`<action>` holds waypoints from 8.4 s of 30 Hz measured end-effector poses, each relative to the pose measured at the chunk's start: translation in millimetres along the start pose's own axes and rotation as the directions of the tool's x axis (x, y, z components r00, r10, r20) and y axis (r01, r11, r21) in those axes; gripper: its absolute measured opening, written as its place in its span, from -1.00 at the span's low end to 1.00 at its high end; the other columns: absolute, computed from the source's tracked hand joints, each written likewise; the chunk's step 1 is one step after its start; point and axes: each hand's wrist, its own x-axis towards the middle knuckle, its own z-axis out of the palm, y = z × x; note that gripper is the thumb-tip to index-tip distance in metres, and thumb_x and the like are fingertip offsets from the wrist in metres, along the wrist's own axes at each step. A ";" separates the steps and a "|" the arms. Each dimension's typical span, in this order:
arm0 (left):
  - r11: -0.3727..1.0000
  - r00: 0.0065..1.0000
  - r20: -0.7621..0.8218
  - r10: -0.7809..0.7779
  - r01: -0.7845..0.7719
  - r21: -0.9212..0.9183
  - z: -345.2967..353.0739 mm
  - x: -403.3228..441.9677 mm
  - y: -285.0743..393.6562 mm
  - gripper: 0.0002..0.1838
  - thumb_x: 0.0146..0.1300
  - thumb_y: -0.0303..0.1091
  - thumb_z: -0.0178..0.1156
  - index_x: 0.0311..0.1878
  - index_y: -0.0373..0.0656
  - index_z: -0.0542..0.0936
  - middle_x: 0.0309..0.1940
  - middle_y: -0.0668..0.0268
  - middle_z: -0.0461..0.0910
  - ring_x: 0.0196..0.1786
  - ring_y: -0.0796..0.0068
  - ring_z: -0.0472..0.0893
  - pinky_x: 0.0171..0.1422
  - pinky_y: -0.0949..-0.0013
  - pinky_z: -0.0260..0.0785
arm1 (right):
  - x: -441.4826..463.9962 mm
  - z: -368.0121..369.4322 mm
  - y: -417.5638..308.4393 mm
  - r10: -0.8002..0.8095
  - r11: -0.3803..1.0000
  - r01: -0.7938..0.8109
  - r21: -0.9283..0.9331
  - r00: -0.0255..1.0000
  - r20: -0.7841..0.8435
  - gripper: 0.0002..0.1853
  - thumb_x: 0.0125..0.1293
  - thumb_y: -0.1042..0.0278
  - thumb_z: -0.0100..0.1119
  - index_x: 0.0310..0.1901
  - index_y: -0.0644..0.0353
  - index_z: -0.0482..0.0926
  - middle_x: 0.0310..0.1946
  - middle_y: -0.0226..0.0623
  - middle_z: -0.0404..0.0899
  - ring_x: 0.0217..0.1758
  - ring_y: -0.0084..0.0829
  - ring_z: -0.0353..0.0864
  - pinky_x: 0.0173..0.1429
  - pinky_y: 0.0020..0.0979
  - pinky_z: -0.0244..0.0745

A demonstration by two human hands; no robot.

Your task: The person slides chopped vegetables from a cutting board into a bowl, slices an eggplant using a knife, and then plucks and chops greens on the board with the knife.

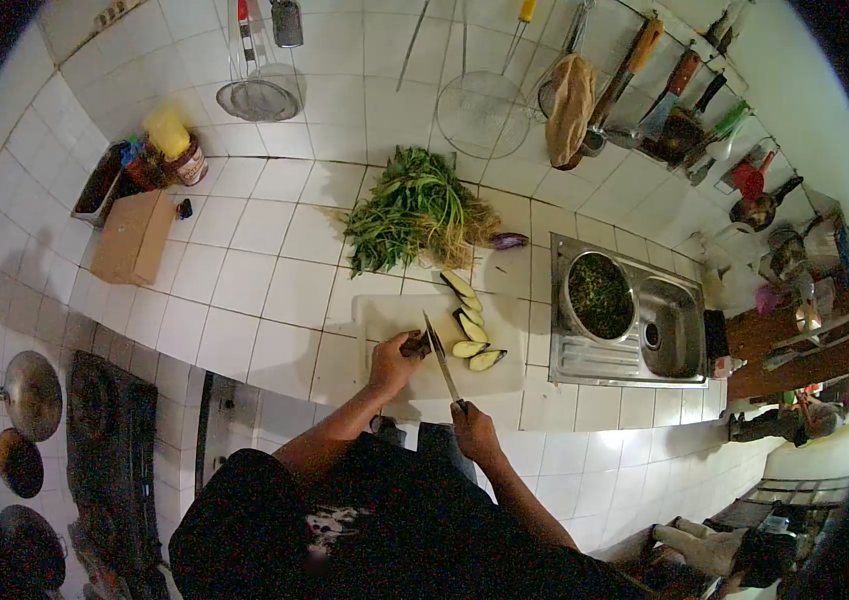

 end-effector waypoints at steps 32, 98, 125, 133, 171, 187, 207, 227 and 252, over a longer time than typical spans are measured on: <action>0.994 0.997 0.035 0.074 -0.076 0.079 7.1 0.2 -21.9 -0.83 0.02 -0.43 0.29 -0.31 -0.30 0.65 -0.37 -0.01 0.60 -0.31 -0.02 0.60 -0.19 0.12 0.44 | 4.5 -9.8 -43.5 0.098 0.987 -0.086 -0.133 0.991 0.087 -0.63 0.43 0.15 -0.05 -0.18 0.40 0.47 -0.33 0.26 0.58 -0.20 0.27 0.57 -0.13 0.12 0.47; 0.991 0.996 -0.005 -0.089 0.089 0.102 5.9 18.4 6.5 -0.58 0.09 -0.25 0.36 0.02 -0.21 0.62 -0.23 0.21 0.69 -0.18 0.34 0.68 -0.03 0.29 0.50 | 26.8 0.5 36.7 -0.248 0.966 0.237 -0.099 0.962 -0.114 -0.58 0.46 0.08 -0.17 -0.21 0.35 0.48 -0.38 0.20 0.58 -0.35 0.21 0.58 -0.21 0.08 0.49; 0.927 0.994 -0.023 0.108 -0.092 0.363 17.9 14.3 -7.4 -0.59 -0.04 -0.33 0.38 -0.05 -0.11 0.63 -0.20 0.20 0.66 -0.14 0.16 0.65 -0.05 0.18 0.49 | 34.0 -17.7 19.6 -0.097 0.993 0.099 0.071 0.995 -0.032 -0.54 0.47 0.01 -0.15 -0.20 0.34 0.49 -0.47 0.12 0.56 -0.45 0.08 0.57 -0.32 -0.07 0.50; 0.922 0.995 -0.023 0.101 -0.085 0.377 14.8 4.3 7.7 -0.63 -0.02 -0.32 0.32 -0.08 -0.12 0.66 -0.23 0.18 0.66 -0.18 0.13 0.65 -0.08 0.17 0.49 | 17.8 -12.1 15.1 -0.003 1.000 0.003 0.022 1.000 0.020 -0.63 0.46 0.12 -0.11 -0.25 0.33 0.48 -0.35 0.19 0.55 -0.18 0.25 0.51 -0.14 0.05 0.43; 0.904 0.954 -0.085 0.286 -0.239 0.355 24.8 3.8 -8.2 -0.80 -0.06 -0.45 0.32 -0.28 -0.14 0.71 -0.38 0.18 0.66 -0.27 0.13 0.58 -0.14 0.13 0.42 | 8.2 -13.0 10.8 -0.104 0.993 0.103 0.053 0.994 0.018 -0.57 0.47 0.08 -0.14 -0.29 0.36 0.47 -0.36 0.23 0.54 -0.19 0.28 0.50 -0.11 0.04 0.41; 0.916 0.978 -0.025 0.206 -0.184 0.356 21.8 6.5 -12.6 -0.79 -0.04 -0.43 0.33 -0.26 -0.10 0.73 -0.38 0.18 0.66 -0.26 0.14 0.59 -0.15 0.15 0.44 | 47.1 -14.6 -10.1 0.034 0.997 -0.040 0.060 0.995 0.098 -0.55 0.47 0.04 -0.17 -0.28 0.35 0.46 -0.40 0.21 0.55 -0.22 0.25 0.52 -0.14 0.06 0.39; 0.942 0.962 -0.091 0.256 -0.228 0.246 27.3 6.0 -28.5 -0.79 0.00 -0.43 0.37 -0.23 -0.11 0.73 -0.39 0.14 0.64 -0.24 0.12 0.60 -0.10 0.18 0.46 | 72.2 25.1 4.0 0.083 0.996 -0.086 0.036 0.993 0.080 -0.51 0.49 0.03 -0.25 -0.22 0.36 0.52 -0.34 0.31 0.54 -0.16 0.31 0.50 -0.10 0.10 0.38; 0.926 0.966 0.038 0.255 -0.255 0.277 13.5 4.0 -31.6 -0.69 0.04 -0.33 0.39 -0.08 -0.06 0.71 -0.28 0.10 0.66 -0.17 0.12 0.61 0.00 0.20 0.46 | 55.0 30.2 -5.2 0.111 0.980 -0.114 0.161 0.993 0.026 -0.42 0.45 -0.09 -0.20 -0.33 0.37 0.53 -0.42 0.23 0.56 -0.19 0.29 0.53 -0.13 0.07 0.40; 0.787 0.873 0.296 0.387 -0.480 0.388 35.6 -2.0 5.6 0.04 -0.10 0.00 0.47 0.43 -0.09 0.16 0.36 -0.21 0.12 0.39 -0.21 0.16 0.43 -0.14 0.02 | -19.4 -23.8 21.2 0.475 0.643 -0.372 0.669 0.879 0.032 -0.62 0.43 -0.12 -0.03 -0.25 0.07 0.39 -0.75 -0.49 0.23 -0.82 -0.58 0.20 -0.77 -0.45 0.14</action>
